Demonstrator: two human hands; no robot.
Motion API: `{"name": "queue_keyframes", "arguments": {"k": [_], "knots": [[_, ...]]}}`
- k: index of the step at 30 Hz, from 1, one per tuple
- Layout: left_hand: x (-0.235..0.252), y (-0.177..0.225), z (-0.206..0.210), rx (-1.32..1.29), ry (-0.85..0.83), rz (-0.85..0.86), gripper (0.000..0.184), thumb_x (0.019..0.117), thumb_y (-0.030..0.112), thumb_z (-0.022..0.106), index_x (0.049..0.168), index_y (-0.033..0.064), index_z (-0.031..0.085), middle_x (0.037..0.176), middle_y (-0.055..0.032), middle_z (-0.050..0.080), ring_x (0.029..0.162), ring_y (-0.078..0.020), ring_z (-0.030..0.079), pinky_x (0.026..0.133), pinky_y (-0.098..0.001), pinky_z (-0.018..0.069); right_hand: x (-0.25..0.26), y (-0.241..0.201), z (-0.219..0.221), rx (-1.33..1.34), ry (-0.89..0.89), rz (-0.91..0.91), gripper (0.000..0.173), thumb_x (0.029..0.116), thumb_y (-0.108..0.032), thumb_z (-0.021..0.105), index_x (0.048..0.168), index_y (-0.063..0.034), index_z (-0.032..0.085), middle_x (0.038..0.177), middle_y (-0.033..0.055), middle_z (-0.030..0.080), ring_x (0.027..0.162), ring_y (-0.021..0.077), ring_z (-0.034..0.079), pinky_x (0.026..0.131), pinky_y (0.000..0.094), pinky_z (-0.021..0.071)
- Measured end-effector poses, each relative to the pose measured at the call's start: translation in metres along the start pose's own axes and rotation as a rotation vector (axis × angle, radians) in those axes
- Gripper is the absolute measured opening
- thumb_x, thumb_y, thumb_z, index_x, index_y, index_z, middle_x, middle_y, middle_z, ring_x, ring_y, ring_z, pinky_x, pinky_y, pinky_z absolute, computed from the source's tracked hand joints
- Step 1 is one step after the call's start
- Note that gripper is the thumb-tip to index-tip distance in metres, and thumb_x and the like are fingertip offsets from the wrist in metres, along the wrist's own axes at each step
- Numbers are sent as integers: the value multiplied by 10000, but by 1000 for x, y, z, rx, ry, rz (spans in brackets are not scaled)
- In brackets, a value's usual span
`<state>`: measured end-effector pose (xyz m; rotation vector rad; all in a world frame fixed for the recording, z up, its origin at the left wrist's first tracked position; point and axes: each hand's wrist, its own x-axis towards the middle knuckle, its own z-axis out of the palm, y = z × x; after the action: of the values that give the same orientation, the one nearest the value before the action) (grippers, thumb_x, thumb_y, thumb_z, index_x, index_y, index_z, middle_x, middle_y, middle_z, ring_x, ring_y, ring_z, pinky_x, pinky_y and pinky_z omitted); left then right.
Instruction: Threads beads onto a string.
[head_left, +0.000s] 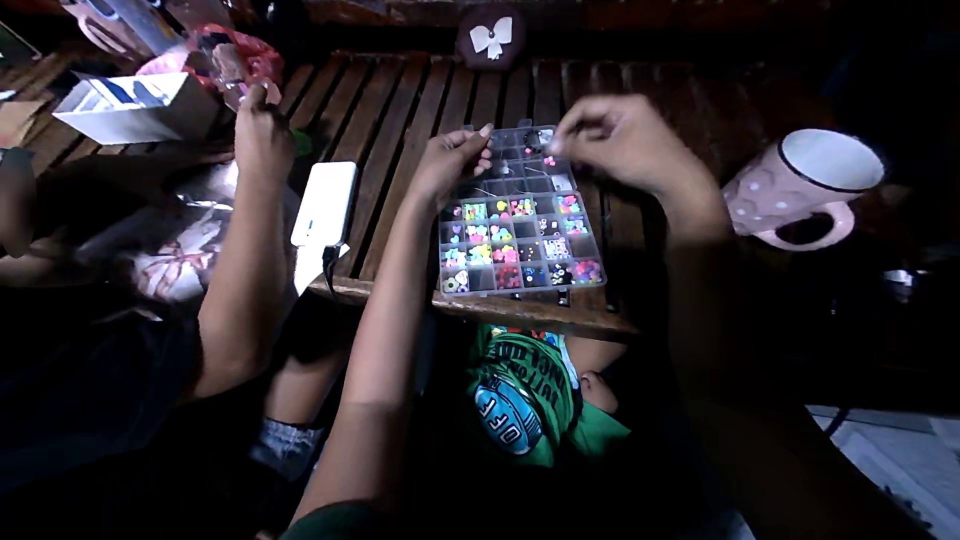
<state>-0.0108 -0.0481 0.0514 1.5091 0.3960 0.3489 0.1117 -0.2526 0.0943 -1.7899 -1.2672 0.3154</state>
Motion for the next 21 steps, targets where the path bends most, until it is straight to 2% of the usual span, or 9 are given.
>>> {"name": "queue_keyframes", "arguments": {"k": [2,4,7,9,11,13,15,18,21], "knots": [[-1,1,0,18,-14,-6,225,1086,203,505,992,48,638,790,44,627,685,-22,613,677,-189,539,-1,-7,10,-47,-323,16,81,936,-77,710,971,-4,703,820,11,639,659,16,528,636,202,470],[-2,3,1,36,-25,-15,244,1092,220,494,1001,50,644,777,54,623,675,-17,608,669,-185,533,-1,-7,20,-116,-524,29,72,916,-93,744,924,-23,729,742,7,634,610,41,528,606,228,475],[-1,2,1,40,-40,-22,256,1096,227,484,991,54,641,773,56,620,675,-21,606,671,-187,531,0,-21,28,-287,-705,138,152,940,-158,751,921,-8,735,709,38,600,620,106,495,629,318,444],[0,3,1,56,-50,-21,259,1096,229,485,975,61,640,770,58,618,671,-19,603,667,-185,529,1,-25,30,-341,-723,169,224,949,-223,748,903,-6,717,708,43,579,634,121,490,641,337,434],[-1,3,1,63,-64,-29,254,1094,230,488,974,68,642,769,62,617,675,-16,603,669,-185,528,1,-21,29,-296,-621,152,213,966,-218,725,940,-6,722,725,51,586,643,130,501,648,346,450],[-2,4,2,61,-87,-31,265,1094,226,487,961,66,651,757,63,615,662,-14,595,657,-180,524,0,-12,29,-233,-389,77,180,980,-192,696,1007,-16,715,779,63,607,674,138,527,671,360,475],[-4,6,2,60,-128,-35,269,1098,219,474,956,72,649,747,74,613,654,-4,586,655,-173,517,3,-9,33,-220,-141,14,196,1005,-174,656,1106,-8,673,908,102,624,744,158,556,721,362,488],[-4,6,2,28,-177,-32,264,1099,203,465,957,80,650,749,83,621,645,10,579,637,-154,503,9,0,44,-218,108,-78,256,1007,-139,636,1225,-6,647,1074,139,616,798,139,566,717,275,484],[-3,4,1,4,-220,-40,243,1099,185,461,964,92,640,752,85,625,644,15,581,635,-144,505,9,6,52,-175,192,-144,248,998,-130,646,1207,-8,702,1080,132,618,824,97,557,714,200,461]]}}
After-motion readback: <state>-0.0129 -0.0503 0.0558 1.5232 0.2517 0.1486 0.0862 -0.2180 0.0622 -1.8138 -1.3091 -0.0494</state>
